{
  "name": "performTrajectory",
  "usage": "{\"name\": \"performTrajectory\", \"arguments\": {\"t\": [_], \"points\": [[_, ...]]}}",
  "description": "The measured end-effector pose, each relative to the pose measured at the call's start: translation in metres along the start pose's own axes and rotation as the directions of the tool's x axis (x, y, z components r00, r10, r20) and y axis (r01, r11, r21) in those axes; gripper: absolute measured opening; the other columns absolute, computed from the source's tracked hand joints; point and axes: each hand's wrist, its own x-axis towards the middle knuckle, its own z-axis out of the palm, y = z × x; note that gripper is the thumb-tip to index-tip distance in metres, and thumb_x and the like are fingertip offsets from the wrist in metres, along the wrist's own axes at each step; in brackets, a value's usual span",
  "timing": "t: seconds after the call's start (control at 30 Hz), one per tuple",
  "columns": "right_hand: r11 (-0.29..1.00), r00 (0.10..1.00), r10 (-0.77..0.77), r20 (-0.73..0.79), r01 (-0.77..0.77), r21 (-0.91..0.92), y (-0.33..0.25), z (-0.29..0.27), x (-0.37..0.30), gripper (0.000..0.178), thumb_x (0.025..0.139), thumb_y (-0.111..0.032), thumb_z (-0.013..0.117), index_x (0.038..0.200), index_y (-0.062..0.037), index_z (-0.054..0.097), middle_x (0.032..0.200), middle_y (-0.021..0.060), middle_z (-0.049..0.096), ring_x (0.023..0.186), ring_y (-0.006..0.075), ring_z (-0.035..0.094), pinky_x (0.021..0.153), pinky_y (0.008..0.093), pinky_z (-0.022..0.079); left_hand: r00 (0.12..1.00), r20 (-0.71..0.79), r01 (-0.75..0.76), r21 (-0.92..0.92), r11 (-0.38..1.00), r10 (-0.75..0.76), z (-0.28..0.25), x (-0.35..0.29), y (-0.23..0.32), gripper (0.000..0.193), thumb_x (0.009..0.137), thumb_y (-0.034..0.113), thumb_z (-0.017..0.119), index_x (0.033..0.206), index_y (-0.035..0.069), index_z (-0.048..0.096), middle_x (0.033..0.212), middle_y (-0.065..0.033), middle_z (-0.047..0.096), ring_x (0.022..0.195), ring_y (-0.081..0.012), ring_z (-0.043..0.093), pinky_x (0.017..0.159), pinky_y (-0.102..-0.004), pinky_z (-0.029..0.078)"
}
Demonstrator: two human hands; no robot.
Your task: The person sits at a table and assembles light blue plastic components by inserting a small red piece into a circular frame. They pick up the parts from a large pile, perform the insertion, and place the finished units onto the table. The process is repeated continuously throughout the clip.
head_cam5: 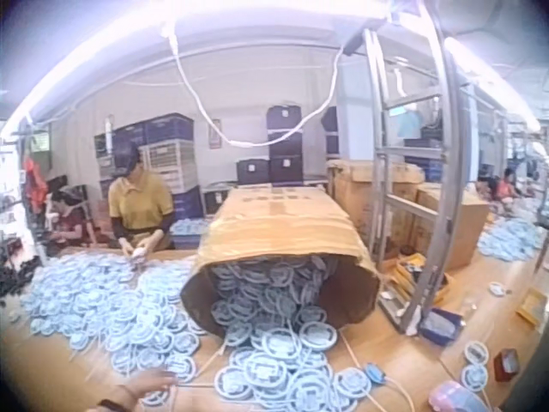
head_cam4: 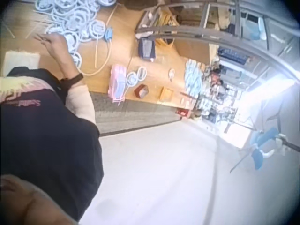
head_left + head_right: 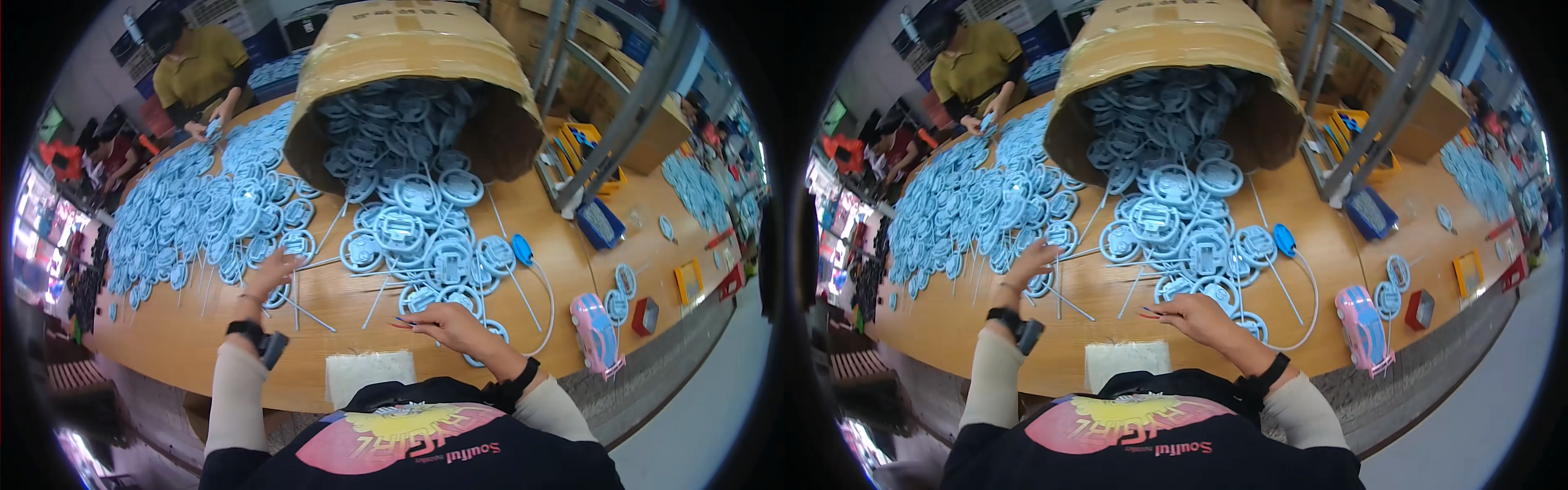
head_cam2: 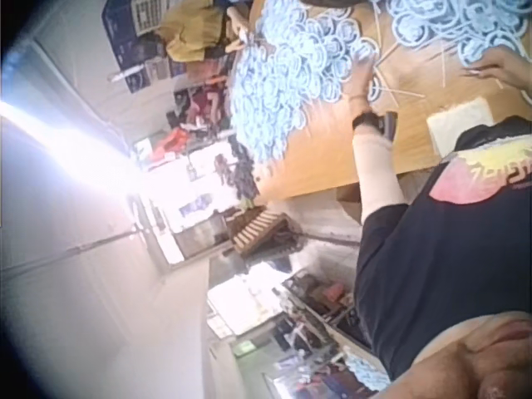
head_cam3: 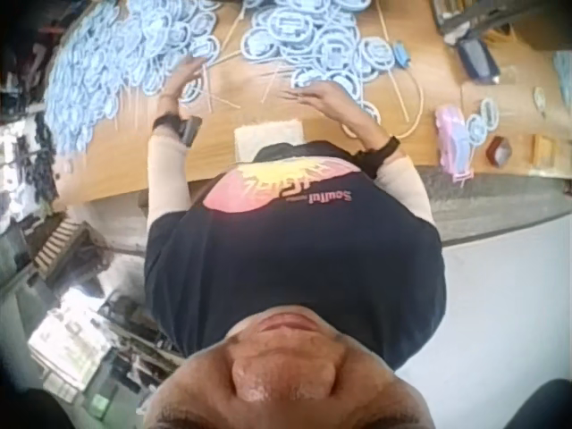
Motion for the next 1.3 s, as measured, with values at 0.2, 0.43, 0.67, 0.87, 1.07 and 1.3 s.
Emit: {"name": "performTrajectory", "arguments": {"t": [0.2, 0.43, 0.67, 0.87, 1.07, 1.3], "points": [[0.996, 0.999, 0.036, -0.001, -0.036, 0.082, -0.009, 0.000, 0.000, 0.032, 0.080, -0.018, 0.062, 0.112, -0.0173, 0.061, 0.071, 0.0102, 0.057, 0.066, 0.0267, 0.056, 0.060, 0.0350, 0.044, 0.624, 0.172, -0.508, 0.830, 0.229, 0.762, 0.102, 0.071, -0.042, 0.052, 0.071, 0.008, 0.060, 0.120, -0.002, 0.044, 0.117, -0.0228, 0.050, 0.114, -0.0356, 0.044, 0.095, -0.0393, 0.038], [0.998, 0.995, 0.066, -0.081, -0.066, -0.006, -0.016, -0.004, -0.005, 0.033, 0.081, -0.019, 0.062, 0.113, -0.0090, 0.060, 0.077, 0.0107, 0.060, 0.068, 0.0226, 0.058, 0.062, 0.0321, 0.045, 0.677, 0.289, -0.558, 0.801, 0.216, 0.677, 0.075, 0.021, 0.001, 0.020, 0.075, 0.007, 0.053, 0.095, 0.002, 0.056, 0.077, -0.0136, 0.059, 0.075, -0.0321, 0.058, 0.065, -0.0408, 0.046], [0.994, 0.962, 0.046, -0.270, -0.018, 0.103, -0.037, 0.008, 0.025, 0.029, 0.078, -0.020, 0.066, 0.102, -0.0065, 0.062, 0.079, 0.0109, 0.060, 0.065, 0.0248, 0.058, 0.060, 0.0323, 0.046, 0.525, 0.523, -0.757, 0.647, 0.088, 0.671, 0.083, -0.098, 0.073, 0.011, 0.076, 0.009, 0.054, 0.086, 0.004, 0.057, 0.070, -0.0105, 0.059, 0.070, -0.0305, 0.057, 0.063, -0.0406, 0.046], [0.995, 0.918, 0.010, -0.397, 0.032, 0.099, -0.042, -0.009, 0.021, 0.018, 0.079, -0.018, 0.065, 0.087, -0.0024, 0.062, 0.070, 0.0124, 0.058, 0.059, 0.0232, 0.055, 0.055, 0.0310, 0.043, 0.280, -0.001, -0.685, 0.700, 0.201, 0.960, 0.090, -0.128, 0.090, 0.036, 0.075, 0.010, 0.064, 0.109, 0.002, 0.055, 0.101, -0.0162, 0.059, 0.099, -0.0289, 0.055, 0.088, -0.0385, 0.043], [0.887, 0.892, 0.164, -0.421, 0.054, 0.459, -0.056, -0.028, 0.017, 0.022, 0.086, -0.020, 0.060, 0.079, 0.0005, 0.059, 0.057, -0.0028, 0.043, 0.055, 0.0049, 0.034, 0.047, 0.0237, 0.028, 0.839, -0.004, -0.459, -0.545, 0.702, 0.545, 0.124, -0.118, 0.044, 0.039, 0.089, 0.019, 0.056, 0.122, 0.002, 0.045, 0.112, -0.0099, 0.056, 0.103, -0.0204, 0.054, 0.087, -0.0341, 0.044], [0.908, 0.934, 0.125, -0.336, 0.029, 0.418, -0.053, -0.018, 0.013, 0.025, 0.086, -0.016, 0.060, 0.103, -0.0010, 0.051, 0.074, 0.0017, 0.053, 0.066, 0.0069, 0.048, 0.058, 0.0210, 0.040, 0.882, -0.005, -0.335, -0.707, 0.622, 0.471, 0.117, -0.115, 0.038, 0.033, 0.094, 0.030, 0.045, 0.109, 0.003, 0.056, 0.090, -0.0022, 0.062, 0.077, -0.0093, 0.060, 0.067, -0.0251, 0.051]]}}
